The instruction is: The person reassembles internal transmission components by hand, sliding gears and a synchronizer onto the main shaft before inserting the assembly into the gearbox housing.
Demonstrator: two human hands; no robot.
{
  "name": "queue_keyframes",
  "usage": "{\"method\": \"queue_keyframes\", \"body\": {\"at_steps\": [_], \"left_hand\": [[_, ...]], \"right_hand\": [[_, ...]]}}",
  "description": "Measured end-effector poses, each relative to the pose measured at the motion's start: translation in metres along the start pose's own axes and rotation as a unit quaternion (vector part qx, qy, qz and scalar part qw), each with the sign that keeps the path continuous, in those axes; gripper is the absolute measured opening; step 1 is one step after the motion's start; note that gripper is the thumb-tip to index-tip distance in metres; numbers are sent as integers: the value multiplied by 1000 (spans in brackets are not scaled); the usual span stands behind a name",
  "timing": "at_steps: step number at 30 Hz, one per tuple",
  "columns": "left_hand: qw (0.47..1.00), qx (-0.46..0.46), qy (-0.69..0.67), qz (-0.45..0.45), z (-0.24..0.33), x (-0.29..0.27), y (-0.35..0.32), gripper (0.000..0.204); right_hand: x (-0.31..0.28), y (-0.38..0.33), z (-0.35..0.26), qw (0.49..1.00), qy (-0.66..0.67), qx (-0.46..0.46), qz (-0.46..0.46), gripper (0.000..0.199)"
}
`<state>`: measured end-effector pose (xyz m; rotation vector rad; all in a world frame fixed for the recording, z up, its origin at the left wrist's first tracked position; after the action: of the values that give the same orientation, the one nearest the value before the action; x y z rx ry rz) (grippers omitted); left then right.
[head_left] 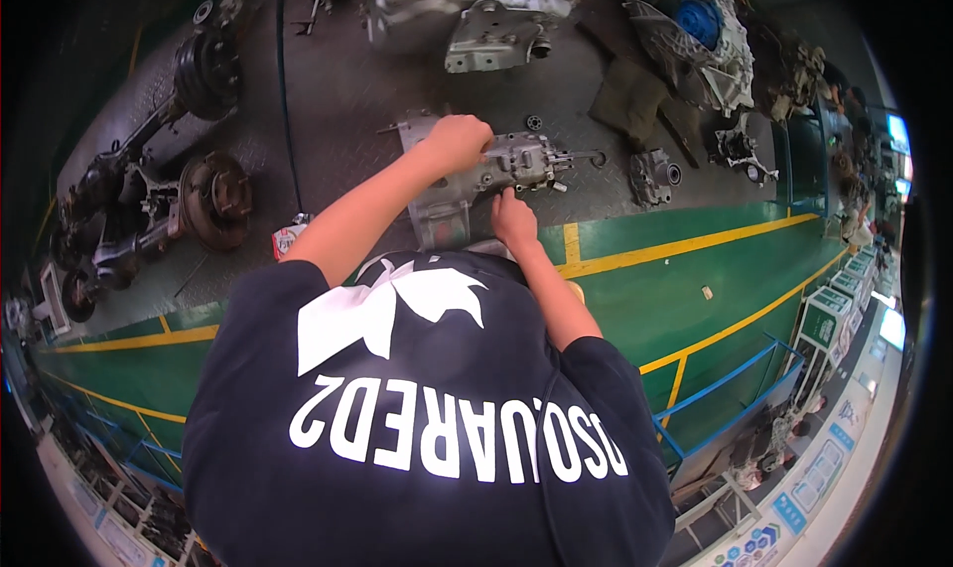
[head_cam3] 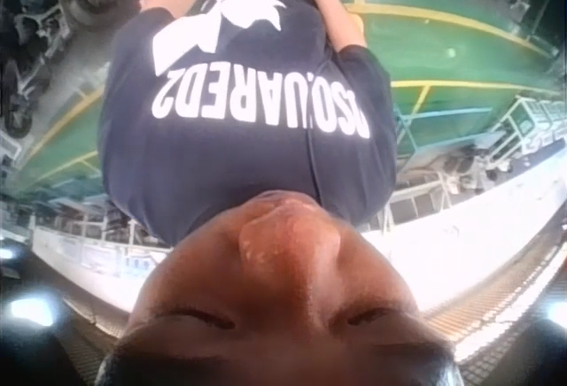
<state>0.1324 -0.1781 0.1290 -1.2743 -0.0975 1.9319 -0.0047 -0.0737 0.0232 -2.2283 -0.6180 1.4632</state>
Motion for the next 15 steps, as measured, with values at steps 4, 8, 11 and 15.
{"method": "queue_keyframes", "body": {"at_steps": [4, 8, 11, 15], "left_hand": [[997, 1, -8, 79, 2, -6, 0, 18], [997, -17, -31, 69, -3, -8, 2, 17], [997, -35, -38, 50, -9, -4, 4, 14], [998, -37, -21, 52, -8, -5, 5, 12]], "right_hand": [[1, 1, -1, 1000, 12, 19, 8, 36], [3, 3, 7, 998, 49, 47, 3, 38], [-10, -2, 3, 999, 25, 20, -8, 35], [-6, 0, -1, 999, -8, -41, -20, 33]]}}
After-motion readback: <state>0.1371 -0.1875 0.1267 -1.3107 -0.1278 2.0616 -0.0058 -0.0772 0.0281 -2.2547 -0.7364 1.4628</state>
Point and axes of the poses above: each hand's wrist, its own y-axis towards the middle knuckle, its own x-axis out of the palm, z = x × y, the point moved 10 cm from there along y, towards the middle knuckle, and after that the axes turned 14 degrees about -z, right-handed, at the moved point
